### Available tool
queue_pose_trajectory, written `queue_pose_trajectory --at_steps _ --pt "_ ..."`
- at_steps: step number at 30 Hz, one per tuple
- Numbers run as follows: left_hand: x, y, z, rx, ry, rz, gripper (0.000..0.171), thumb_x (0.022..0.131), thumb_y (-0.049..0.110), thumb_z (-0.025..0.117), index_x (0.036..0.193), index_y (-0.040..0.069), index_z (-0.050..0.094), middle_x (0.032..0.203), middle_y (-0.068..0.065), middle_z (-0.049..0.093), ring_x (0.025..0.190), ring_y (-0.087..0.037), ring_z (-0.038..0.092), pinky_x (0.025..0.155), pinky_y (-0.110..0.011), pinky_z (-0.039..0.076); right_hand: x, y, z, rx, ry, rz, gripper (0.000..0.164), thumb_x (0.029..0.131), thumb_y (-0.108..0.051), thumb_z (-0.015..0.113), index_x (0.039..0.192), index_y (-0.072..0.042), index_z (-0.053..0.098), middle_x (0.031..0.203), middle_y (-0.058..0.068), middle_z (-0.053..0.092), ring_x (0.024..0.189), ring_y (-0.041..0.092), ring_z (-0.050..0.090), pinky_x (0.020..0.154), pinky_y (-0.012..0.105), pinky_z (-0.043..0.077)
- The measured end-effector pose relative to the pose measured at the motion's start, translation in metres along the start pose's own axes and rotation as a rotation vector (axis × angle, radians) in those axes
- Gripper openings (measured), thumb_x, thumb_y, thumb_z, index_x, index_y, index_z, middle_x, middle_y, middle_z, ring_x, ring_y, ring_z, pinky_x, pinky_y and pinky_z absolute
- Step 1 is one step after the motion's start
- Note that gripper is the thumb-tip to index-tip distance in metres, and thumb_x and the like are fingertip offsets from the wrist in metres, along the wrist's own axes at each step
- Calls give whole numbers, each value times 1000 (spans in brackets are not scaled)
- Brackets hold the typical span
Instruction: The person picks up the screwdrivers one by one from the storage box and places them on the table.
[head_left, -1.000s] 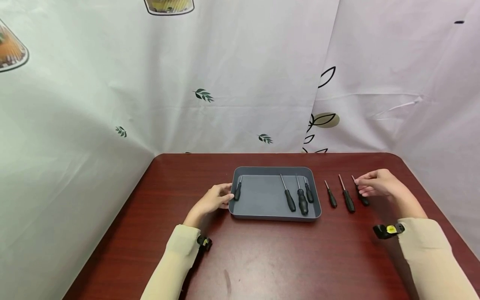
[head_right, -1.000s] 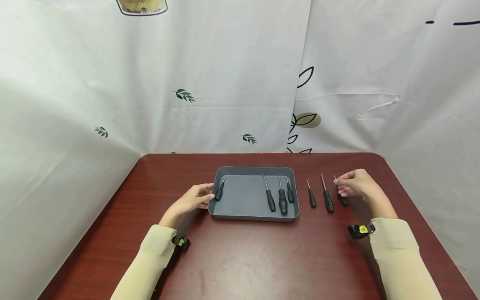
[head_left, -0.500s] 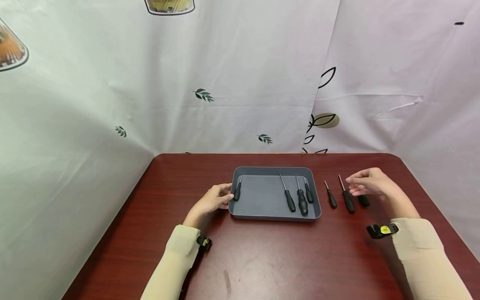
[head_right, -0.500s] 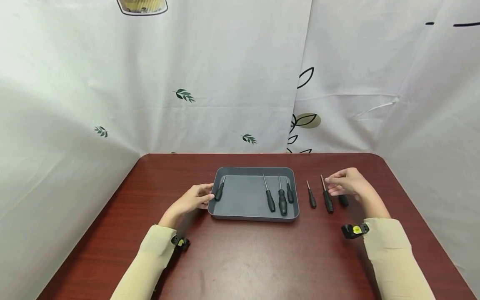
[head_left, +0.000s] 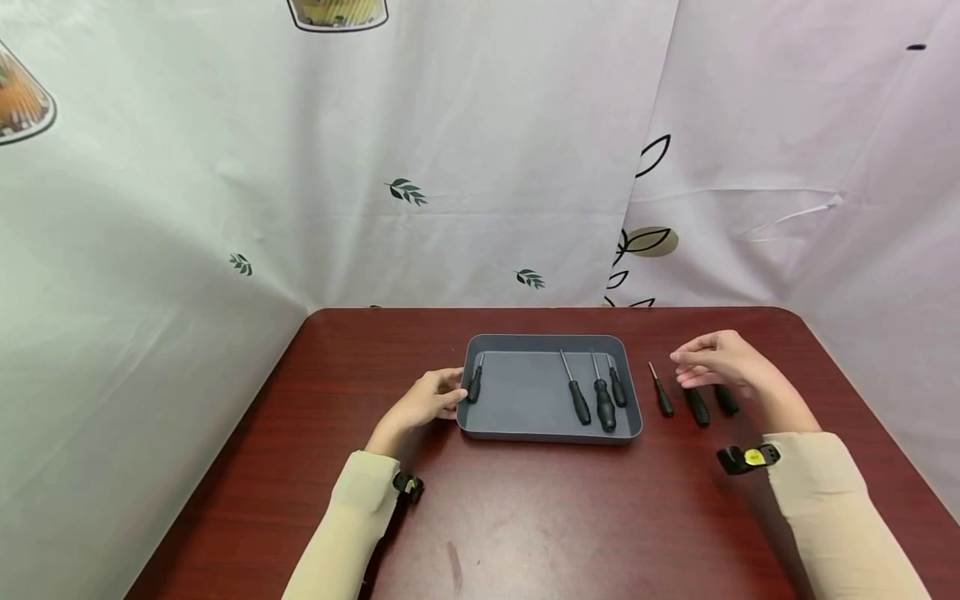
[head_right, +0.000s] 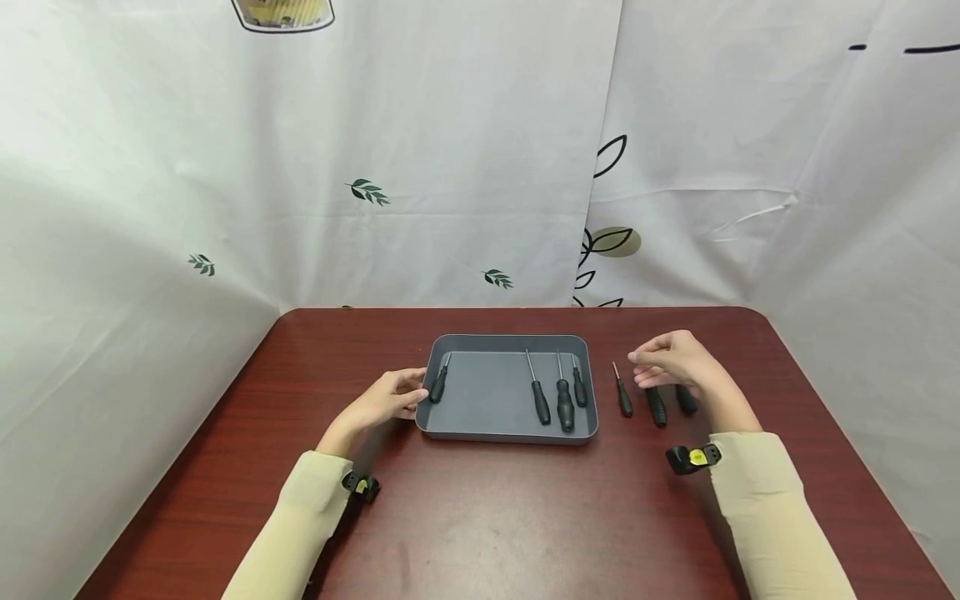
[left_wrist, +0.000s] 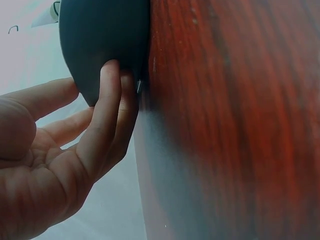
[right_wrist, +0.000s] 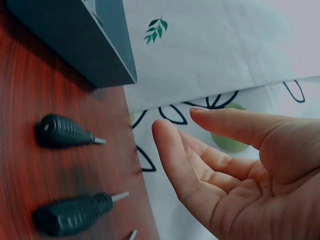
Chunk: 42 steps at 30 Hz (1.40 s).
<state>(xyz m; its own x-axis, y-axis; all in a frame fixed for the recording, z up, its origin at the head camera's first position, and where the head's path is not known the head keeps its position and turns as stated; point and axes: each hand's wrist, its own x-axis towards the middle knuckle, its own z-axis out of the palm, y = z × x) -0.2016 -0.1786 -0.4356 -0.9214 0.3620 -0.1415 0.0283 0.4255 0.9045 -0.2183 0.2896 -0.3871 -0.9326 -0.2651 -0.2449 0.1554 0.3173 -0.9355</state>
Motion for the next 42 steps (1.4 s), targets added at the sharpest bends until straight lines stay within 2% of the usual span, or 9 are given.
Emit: queue_pose_trajectory --at_steps 13,26,32,42 --pt "-1 -1 0 -2 2 -1 52 101 0 55 148 -12 36 119 -29 59 90 -29 65 75 -38 61 12 -15 29 67 -30 -29 35 98 -2 61 120 24 52 84 15 69 73 22 72 75 41 61" --pt "-2 3 0 5 -3 1 52 102 0 55 148 -13 34 120 -30 58 92 -32 65 77 -39 61 23 -27 56 82 -75 -43 43 98 -2 60 126 28 45 85 19 69 73 21 72 76 42 61" --pt "-1 2 1 -1 3 2 52 102 -1 55 147 -14 34 121 -31 58 93 -36 65 76 -40 61 27 -30 66 78 -97 -44 40 98 0 60 125 27 48 89 19 70 75 22 72 77 41 61" --pt "-1 4 1 9 7 3 51 101 -2 55 147 -14 35 118 -29 59 88 -30 65 75 -40 61 33 -36 85 84 -111 -18 38 99 0 60 124 26 50 91 27 69 75 25 73 78 44 60"
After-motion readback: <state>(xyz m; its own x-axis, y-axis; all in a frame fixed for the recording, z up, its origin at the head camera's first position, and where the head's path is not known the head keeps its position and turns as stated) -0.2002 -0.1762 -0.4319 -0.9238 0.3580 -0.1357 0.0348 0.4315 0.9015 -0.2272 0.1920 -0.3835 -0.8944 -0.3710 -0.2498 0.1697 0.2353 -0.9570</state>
